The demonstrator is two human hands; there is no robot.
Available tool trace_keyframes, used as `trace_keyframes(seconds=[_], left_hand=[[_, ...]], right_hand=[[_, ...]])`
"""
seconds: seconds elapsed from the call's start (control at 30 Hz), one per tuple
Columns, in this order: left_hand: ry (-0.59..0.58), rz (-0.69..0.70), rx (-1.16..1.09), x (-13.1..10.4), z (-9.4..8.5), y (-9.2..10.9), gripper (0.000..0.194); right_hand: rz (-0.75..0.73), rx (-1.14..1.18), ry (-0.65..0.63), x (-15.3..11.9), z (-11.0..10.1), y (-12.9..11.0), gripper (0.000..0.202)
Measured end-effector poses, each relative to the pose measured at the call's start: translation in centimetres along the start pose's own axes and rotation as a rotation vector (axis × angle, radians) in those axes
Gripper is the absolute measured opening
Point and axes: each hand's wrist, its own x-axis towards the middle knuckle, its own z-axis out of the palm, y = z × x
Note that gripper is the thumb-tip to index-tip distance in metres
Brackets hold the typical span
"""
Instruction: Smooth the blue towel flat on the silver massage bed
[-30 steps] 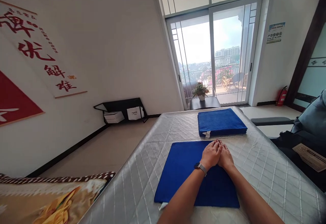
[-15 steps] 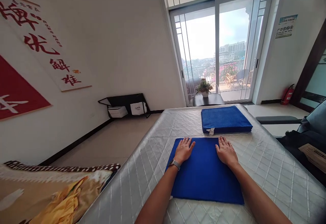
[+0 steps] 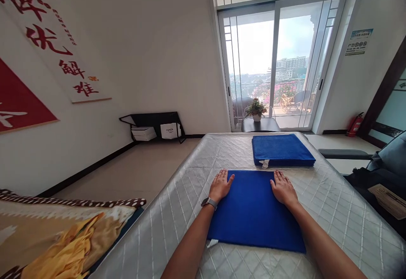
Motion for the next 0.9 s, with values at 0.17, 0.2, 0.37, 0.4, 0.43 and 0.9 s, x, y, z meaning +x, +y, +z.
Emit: trace_keyframes(seconds=[0.17,0.2,0.37,0.4,0.43,0.9], left_hand=[[-0.006,-0.008,0.016,-0.1,-0.3,0.0,0.078],[-0.006,-0.007,0.016,-0.2,-0.4,0.0,0.078],[-0.024,-0.005,0.038,-0.3,-0.7,0.2,0.082],[-0.029,-0.008,0.047,-0.3,-0.7,0.3,0.083],[-0.033,-0.010,0.057,-0.4,-0.8,0.4,0.084],[-0.080,0.005,-0.395,1.7,-1.9,6.0,0.078]], right_hand=[[-0.008,-0.010,-0.004,0.0,0.0,-0.2,0.067],[-0.008,-0.009,-0.007,0.0,0.0,-0.2,0.068],[0.004,0.010,-0.021,0.1,0.0,-0.2,0.068],[0.006,0.016,-0.026,0.1,0.0,-0.2,0.068],[0.007,0.021,-0.031,0.1,-0.1,-0.2,0.068],[0.016,0.045,-0.012,-0.4,-0.7,0.0,0.067]])
